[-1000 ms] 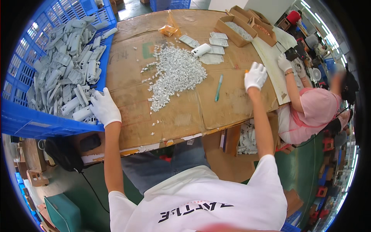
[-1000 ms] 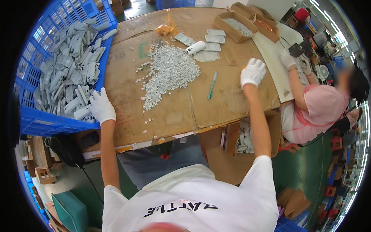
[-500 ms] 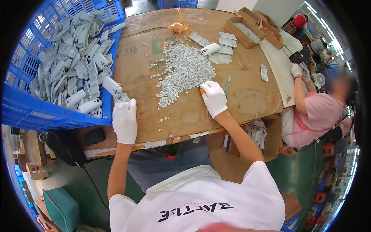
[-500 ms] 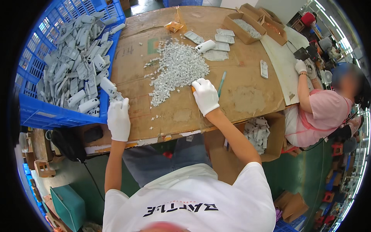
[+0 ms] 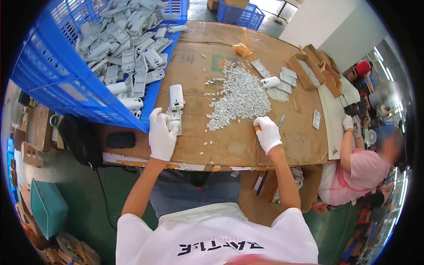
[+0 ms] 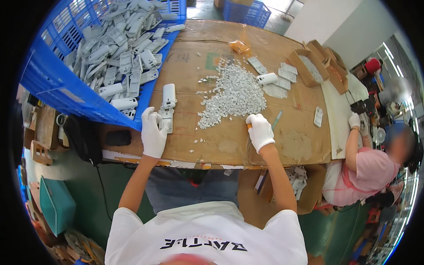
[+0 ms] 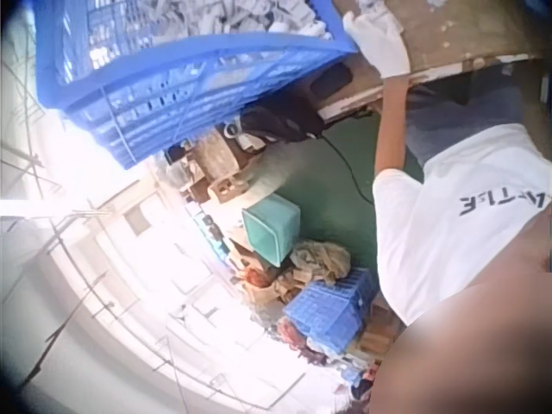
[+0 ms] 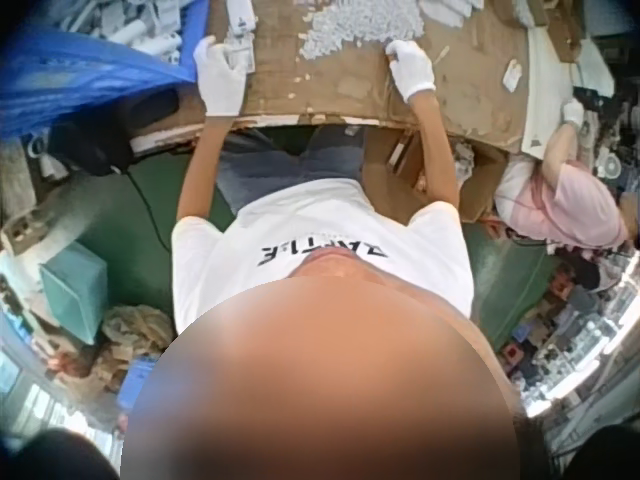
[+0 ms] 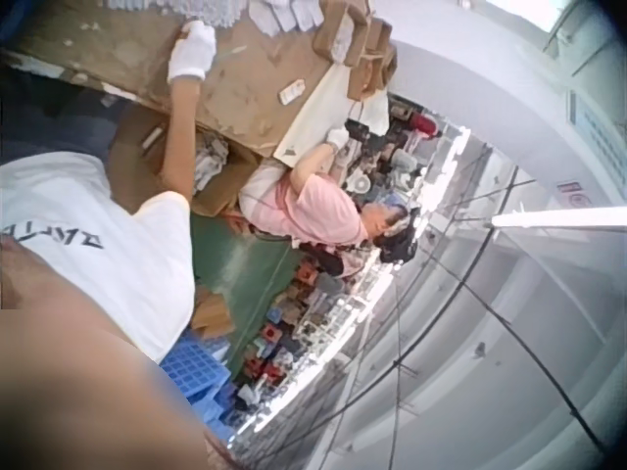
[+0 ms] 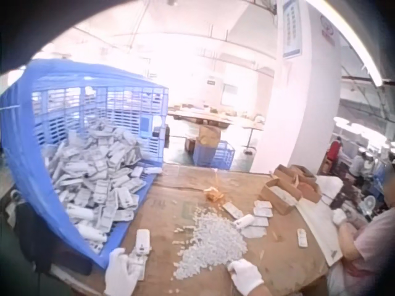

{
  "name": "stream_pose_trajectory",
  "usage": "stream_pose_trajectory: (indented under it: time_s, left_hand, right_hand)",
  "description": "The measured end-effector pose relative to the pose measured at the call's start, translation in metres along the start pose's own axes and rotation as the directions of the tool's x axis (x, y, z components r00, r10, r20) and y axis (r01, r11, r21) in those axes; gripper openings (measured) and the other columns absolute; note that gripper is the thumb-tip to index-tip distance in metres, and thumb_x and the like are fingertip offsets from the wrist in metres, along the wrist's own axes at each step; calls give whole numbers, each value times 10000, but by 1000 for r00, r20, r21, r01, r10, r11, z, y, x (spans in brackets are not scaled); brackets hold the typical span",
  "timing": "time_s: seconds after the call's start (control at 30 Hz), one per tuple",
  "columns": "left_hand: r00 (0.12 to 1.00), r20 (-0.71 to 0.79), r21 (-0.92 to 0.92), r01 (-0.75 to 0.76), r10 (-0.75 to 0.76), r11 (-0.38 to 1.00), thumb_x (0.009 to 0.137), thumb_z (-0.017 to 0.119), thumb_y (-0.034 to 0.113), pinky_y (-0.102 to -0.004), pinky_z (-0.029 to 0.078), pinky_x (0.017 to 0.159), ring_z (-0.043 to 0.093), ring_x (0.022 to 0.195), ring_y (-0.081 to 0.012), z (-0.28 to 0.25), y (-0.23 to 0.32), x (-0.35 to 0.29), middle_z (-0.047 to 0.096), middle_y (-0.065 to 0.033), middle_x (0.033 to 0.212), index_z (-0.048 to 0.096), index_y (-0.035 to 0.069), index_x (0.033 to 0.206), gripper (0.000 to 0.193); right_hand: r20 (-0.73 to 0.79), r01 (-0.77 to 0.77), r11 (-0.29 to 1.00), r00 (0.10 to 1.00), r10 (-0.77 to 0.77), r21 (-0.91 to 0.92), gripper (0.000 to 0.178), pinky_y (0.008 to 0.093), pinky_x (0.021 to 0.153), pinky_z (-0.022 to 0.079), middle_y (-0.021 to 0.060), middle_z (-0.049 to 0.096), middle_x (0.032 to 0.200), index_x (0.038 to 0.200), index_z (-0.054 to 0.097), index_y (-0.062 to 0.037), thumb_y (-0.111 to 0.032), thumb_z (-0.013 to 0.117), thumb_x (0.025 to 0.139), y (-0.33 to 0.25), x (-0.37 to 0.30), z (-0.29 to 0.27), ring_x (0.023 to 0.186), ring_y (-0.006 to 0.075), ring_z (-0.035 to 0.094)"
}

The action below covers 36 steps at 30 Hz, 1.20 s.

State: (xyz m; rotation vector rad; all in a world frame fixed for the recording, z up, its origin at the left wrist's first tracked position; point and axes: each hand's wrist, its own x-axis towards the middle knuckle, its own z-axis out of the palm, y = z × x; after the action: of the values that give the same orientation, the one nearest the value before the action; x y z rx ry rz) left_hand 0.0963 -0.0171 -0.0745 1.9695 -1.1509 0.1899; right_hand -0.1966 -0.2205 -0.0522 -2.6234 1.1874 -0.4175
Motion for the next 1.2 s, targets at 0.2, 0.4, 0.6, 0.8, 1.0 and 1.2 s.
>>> stream_pose_trajectory:
  time_s: [0.2,0.4,0.6,0.8,1.0,1.2]
  left_hand:
    - [890,287,223,296,-353,929,894,646,112,-504,535,829,655,961,-428,5,16,33,631,-194,1051,362,81,1457,631]
    - [998,36,674,-59,47,736,912,629,180,-323,557,555,651,735,-184,3,25,49,547,-37,828,602,133,812,113]
    - [990,-21,715,-81,138,694,900,647,218,-337,535,597,639,730,-204,-8,49,69,550,-33,801,632,135,860,93]
    - [964,175,-378,252,-199,891,815,637,79,-306,533,820,703,915,-184,-28,72,19,726,-150,1015,654,8,1178,370]
    - [984,69,-403,176,-162,898,808,676,53,-360,547,742,704,857,-316,-35,105,10,696,-161,969,664,49,1120,312]
    - [994,29,-393,105,-102,914,823,699,43,-319,554,711,702,814,-270,-26,111,3,696,-129,977,672,70,1119,298]
  right_hand:
    - [87,-125,990,988,130,-58,148,463,826,533,165,678,946,960,670,-76,-26,662,821,1,0,-6,913,370,663]
    - [-51,89,967,993,-104,-237,133,445,773,530,135,605,967,916,621,-65,-8,662,804,-15,-10,-2,884,351,627]
    - [-214,269,828,959,-185,491,171,338,714,548,142,680,951,1001,667,-37,19,663,840,-96,5,0,795,275,690]
    - [-253,280,487,960,-121,827,284,300,679,521,109,625,918,1017,693,-45,89,691,767,-173,13,-5,762,215,648]
    - [-552,484,754,811,-196,444,220,293,694,482,76,565,956,928,711,-50,75,728,748,-183,15,-1,825,177,586]
    - [-431,302,715,903,-2,631,231,332,743,516,90,572,989,920,708,-74,57,735,731,-186,6,-10,886,233,622]
